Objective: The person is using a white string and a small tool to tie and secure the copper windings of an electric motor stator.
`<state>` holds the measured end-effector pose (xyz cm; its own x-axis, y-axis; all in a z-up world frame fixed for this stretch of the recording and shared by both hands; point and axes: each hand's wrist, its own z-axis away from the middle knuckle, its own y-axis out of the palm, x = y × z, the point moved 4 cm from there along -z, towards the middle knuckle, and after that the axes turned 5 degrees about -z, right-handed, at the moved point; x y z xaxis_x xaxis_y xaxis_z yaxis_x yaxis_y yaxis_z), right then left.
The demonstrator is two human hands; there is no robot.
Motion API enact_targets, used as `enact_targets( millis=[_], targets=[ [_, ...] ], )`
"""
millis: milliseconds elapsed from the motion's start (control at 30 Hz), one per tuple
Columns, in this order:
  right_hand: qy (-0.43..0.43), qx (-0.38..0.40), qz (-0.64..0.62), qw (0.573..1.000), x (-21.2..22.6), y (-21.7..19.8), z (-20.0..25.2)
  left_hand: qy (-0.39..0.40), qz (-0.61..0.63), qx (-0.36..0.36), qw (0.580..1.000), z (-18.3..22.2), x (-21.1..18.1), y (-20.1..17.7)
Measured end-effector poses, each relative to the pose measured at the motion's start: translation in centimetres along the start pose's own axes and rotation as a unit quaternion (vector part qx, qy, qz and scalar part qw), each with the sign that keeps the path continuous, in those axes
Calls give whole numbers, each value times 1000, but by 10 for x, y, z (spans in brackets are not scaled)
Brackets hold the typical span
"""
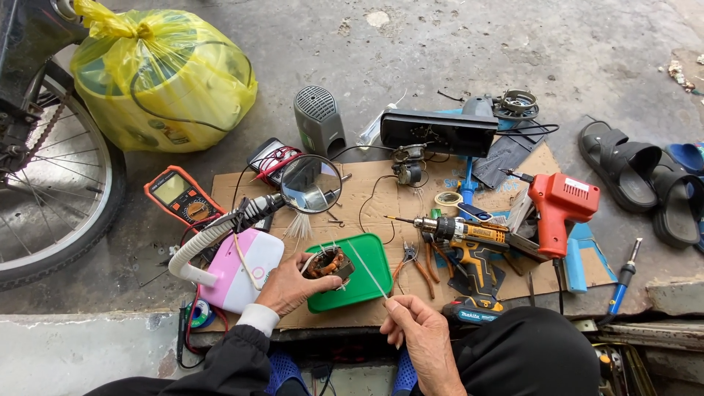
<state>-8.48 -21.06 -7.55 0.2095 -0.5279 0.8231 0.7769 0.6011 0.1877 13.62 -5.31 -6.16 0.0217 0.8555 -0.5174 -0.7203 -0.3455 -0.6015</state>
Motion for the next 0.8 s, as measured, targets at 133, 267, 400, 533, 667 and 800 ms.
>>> enact_targets(
  millis=[133, 267, 400, 533, 667, 800],
  targets=[
    [3, 12, -4, 1000, 1, 5, 1, -10, 66, 21, 998, 0, 5, -5],
    [12, 12, 5, 1000, 6, 6, 5, 2, 50, 25, 998, -13, 17, -1],
    [-4, 22, 25, 999, 5, 5, 4, 12, 93, 42, 995, -21, 27, 3],
    [15, 19, 25, 999, 4, 4, 4, 14, 108, 58, 992, -18, 26, 2],
    [40, 1, 28, 999, 8, 7, 8, 17, 99, 56, 993, -19, 27, 2],
    [44, 1, 29, 999, 6, 6, 7, 16, 89, 58, 994, -19, 26, 1]
  ],
)
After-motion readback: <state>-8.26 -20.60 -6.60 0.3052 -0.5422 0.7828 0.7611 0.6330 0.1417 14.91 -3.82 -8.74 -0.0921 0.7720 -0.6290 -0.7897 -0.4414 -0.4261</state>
